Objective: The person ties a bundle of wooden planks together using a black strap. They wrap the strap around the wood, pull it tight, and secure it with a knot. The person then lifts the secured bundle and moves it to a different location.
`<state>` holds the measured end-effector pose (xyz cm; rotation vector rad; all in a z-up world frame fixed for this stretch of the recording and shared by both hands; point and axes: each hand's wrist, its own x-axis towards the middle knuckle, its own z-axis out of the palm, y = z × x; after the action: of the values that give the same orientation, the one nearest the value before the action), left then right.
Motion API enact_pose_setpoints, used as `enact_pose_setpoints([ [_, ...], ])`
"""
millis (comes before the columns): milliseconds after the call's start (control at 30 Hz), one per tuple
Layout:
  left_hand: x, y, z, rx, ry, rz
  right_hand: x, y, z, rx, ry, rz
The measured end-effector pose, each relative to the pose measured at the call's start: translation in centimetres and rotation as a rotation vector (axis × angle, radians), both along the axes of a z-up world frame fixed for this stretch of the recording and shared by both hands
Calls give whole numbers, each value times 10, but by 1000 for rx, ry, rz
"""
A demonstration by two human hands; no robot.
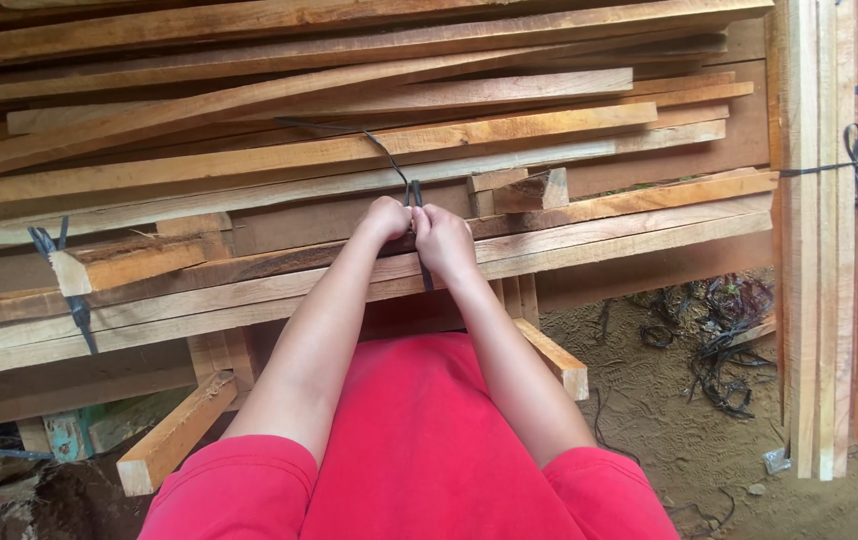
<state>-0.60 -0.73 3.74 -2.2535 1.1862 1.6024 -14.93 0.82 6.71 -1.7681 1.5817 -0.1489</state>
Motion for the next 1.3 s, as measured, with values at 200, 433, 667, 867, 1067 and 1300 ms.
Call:
enact_pose_setpoints([
  [200, -7, 4, -108, -104, 162, 404, -11, 33, 40, -112, -169, 222],
  [433, -2, 6, -134, -203, 229, 606, -23, 68, 39, -425, -87, 294],
  [667, 2, 6, -140, -252, 259, 649, -15, 41, 47, -310, -378, 217],
  [867, 17, 17, -35, -405, 318, 676, 7, 9, 15, -15, -530, -206],
  [1067, 19, 26, -34, -514, 236, 633, 11, -1, -4, 77, -323, -264],
  [1300, 16, 23, 5, -715, 170, 496, 12, 4, -5, 11, -133, -170],
])
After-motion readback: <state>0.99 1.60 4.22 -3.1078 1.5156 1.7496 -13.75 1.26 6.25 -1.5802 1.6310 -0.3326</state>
